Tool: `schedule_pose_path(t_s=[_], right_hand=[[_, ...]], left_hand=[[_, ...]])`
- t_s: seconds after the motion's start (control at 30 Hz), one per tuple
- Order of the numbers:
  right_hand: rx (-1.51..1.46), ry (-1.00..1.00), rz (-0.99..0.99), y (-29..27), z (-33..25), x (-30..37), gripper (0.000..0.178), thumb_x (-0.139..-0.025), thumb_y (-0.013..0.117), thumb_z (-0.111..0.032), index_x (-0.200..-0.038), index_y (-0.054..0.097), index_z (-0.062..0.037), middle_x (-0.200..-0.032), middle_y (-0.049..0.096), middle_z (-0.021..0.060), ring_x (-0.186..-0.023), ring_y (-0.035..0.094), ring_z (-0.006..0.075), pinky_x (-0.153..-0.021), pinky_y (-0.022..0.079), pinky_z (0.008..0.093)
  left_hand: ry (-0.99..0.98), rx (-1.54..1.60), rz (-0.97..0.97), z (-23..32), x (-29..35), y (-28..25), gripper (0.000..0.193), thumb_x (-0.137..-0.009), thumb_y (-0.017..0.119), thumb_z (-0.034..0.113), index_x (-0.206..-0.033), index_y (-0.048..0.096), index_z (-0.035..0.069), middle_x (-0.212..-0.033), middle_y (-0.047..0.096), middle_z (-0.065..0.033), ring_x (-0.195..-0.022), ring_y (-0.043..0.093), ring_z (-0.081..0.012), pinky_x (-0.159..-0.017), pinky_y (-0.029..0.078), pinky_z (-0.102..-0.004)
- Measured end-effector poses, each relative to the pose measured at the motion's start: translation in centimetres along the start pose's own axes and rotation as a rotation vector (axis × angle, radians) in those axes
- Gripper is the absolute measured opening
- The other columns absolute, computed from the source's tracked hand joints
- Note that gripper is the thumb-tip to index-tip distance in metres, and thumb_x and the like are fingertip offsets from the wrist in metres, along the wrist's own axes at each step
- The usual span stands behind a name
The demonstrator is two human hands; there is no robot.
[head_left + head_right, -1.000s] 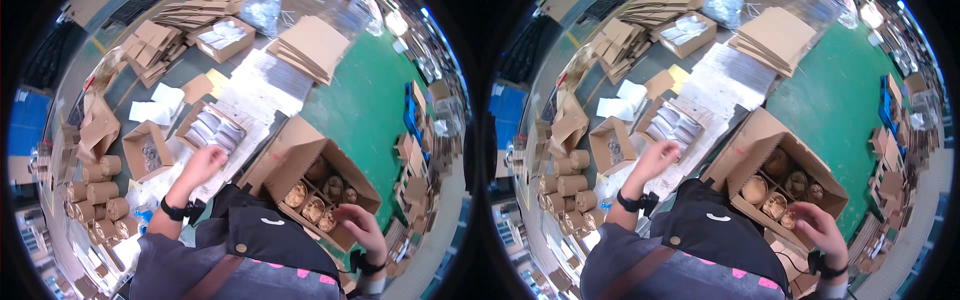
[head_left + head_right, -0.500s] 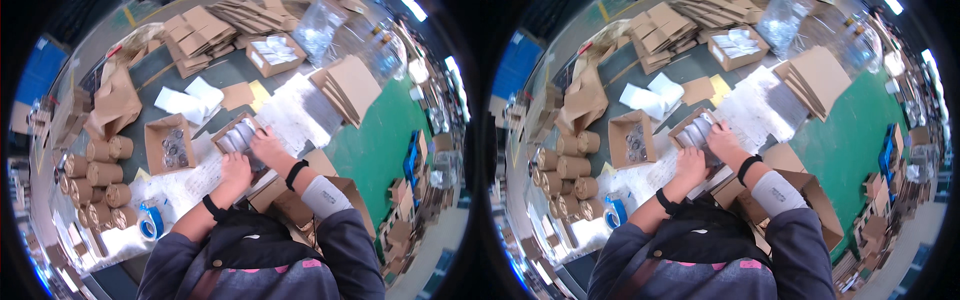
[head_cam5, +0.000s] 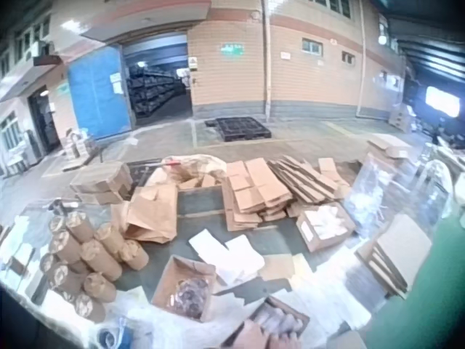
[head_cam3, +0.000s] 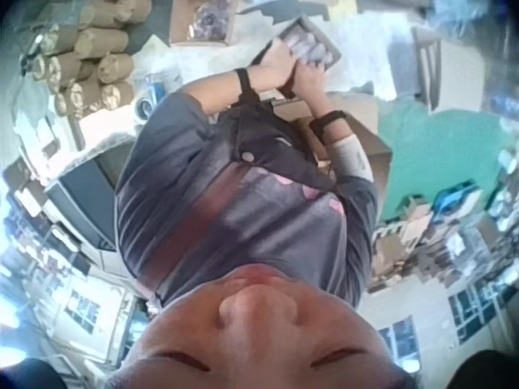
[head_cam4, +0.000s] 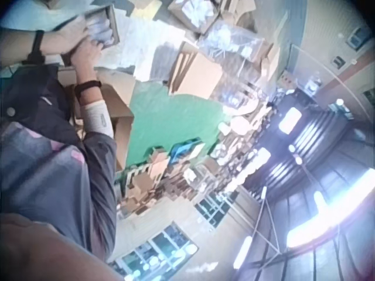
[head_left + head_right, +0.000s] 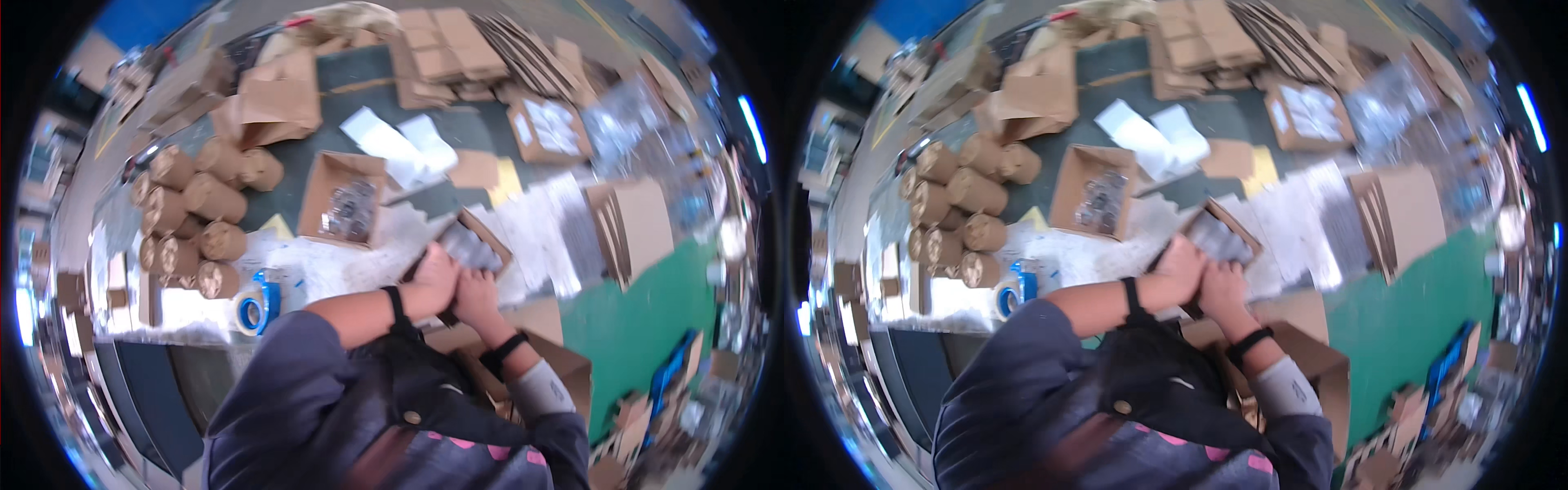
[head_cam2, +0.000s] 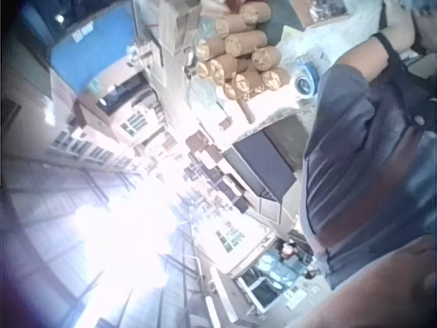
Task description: Packing metal industrial components and instruction sheets into cardboard boxes and sealing them with a tape dispenser.
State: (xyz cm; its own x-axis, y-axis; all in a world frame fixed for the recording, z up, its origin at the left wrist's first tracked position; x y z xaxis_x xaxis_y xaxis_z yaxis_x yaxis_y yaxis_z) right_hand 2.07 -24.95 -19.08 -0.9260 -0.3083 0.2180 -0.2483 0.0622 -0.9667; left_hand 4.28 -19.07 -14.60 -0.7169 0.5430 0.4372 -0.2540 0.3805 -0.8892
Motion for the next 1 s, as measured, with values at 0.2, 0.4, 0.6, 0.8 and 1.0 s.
schedule_pose_path(t_s=[0.2,0.4,0.6,0.8,1.0], right_hand=[[-0.076,0.138,-0.192,-4.1,-0.4,-0.2,0.037,-0.07,0.07,-0.013,-0.106,0.064,-0.0149,-0.11,0.061,0.008,-0.114,0.052,0.0271,-0.096,0.038,0.0594],[-0.072,0.089,-0.255,-3.7,0.6,0.5,0.037,-0.067,0.07,-0.014,-0.103,0.068,-0.0212,-0.11,0.06,0.004,-0.117,0.049,0.0253,-0.103,0.03,0.0656],[-0.23,-0.01,-0.264,-4.0,1.0,0.4,0.038,-0.059,0.076,-0.022,-0.097,0.067,-0.0236,-0.098,0.06,-0.0025,-0.11,0.051,0.0237,-0.098,0.03,0.0666],[-0.414,-0.075,-0.263,-3.7,1.0,0.0,0.034,-0.059,0.077,-0.022,-0.09,0.066,-0.0257,-0.077,0.057,-0.008,-0.094,0.056,0.0199,-0.089,0.039,0.0527],[-0.504,-0.16,-0.097,-3.6,0.9,0.4,0.052,-0.057,0.078,-0.014,-0.105,0.06,-0.0181,-0.081,0.058,0.0016,-0.082,0.06,0.0254,-0.075,0.047,0.0384]], left_hand=[[-0.008,0.026,0.082,-0.7,0.1,3.2,0.033,-0.086,0.057,0.025,-0.115,0.055,0.009,-0.1,0.063,-0.014,-0.098,0.061,-0.0268,-0.077,0.038,-0.043],[0.042,0.041,0.076,0.7,2.1,2.6,0.037,-0.085,0.059,0.026,-0.116,0.051,0.006,-0.101,0.063,-0.0166,-0.094,0.062,-0.0288,-0.079,0.04,-0.0435],[0.08,0.305,-0.072,-1.0,2.0,3.6,0.067,-0.069,0.077,0.04,-0.123,0.05,0.012,-0.104,0.062,-0.0167,-0.097,0.061,-0.0314,-0.083,0.04,-0.0413],[0.107,0.369,-0.03,-1.6,2.5,1.5,0.056,-0.072,0.074,0.048,-0.116,0.061,0.017,-0.105,0.055,-0.0176,-0.103,0.055,-0.0321,-0.087,0.038,-0.0412],[0.127,0.405,0.082,-0.9,2.4,1.7,0.05,-0.073,0.072,0.051,-0.108,0.069,0.015,-0.106,0.054,-0.0179,-0.103,0.052,-0.034,-0.088,0.038,-0.0419]])
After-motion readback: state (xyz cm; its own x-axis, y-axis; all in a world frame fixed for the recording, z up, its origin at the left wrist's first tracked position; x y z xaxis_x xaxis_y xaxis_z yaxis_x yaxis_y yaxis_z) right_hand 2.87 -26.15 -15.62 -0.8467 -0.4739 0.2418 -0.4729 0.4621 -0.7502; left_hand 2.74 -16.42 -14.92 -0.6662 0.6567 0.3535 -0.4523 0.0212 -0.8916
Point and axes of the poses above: each hand's wrist, its own x-axis away from the middle knuckle, its own y-axis out of the palm, z = x × y, the point moved 8 cm from there along -x, towards the middle knuckle
